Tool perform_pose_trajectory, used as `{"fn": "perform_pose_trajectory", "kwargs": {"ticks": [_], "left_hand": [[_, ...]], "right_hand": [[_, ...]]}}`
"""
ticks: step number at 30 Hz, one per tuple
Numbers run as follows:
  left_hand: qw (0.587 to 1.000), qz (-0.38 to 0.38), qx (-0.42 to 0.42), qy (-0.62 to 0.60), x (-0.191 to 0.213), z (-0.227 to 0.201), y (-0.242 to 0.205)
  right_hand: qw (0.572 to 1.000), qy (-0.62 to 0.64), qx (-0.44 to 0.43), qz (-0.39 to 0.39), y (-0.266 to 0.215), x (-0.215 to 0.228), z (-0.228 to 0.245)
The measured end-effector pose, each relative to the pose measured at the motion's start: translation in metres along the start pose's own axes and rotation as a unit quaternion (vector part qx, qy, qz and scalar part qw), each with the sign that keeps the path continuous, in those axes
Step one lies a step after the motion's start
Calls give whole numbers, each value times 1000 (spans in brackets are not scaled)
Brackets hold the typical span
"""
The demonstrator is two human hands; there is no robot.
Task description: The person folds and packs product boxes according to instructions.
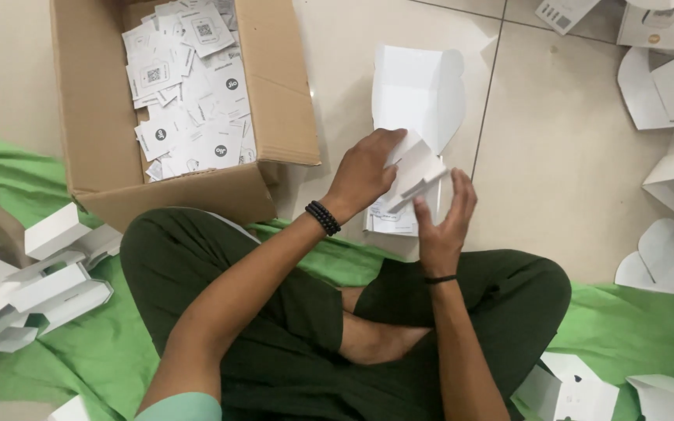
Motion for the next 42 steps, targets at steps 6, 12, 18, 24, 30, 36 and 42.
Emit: {"fn": "perform_pose_trajectory", "kwargs": {"ticks": [6,12,18,24,30,36,42], "left_hand": [[981,123,-91,123,-34,-7,1],[974,128,-160,94,-57,1,8],[942,75,-207,252,-70,24,1],[938,18,-211,272,-68,9,-2],[968,19,-230,97,-81,-87,12],[954,73,-281,-82,-153,-211,8],[904,258,-285,-185,-270,-294,-62]], "right_hand": [[996,5,-82,-31,6,3,-31],[994,-40,-80,55,1,-7,-57],[992,-35,-75,96,-1,-13,-69],[991,-55,-81,91,1,-3,-57],[994,37,-78,-65,11,77,-32],[971,-79,-13,-224,-33,222,-23],[933,-186,-123,-283,-141,328,-66]]}}
Point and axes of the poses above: each hand's wrist, its own y-axis towards the middle knuckle, its own x-axis out of the back of the hand, z = x × y, the point moved 3 cm from there along y, towards the middle knuckle, and after that the axes turned 5 degrees about -z, right-handed, at the moved point
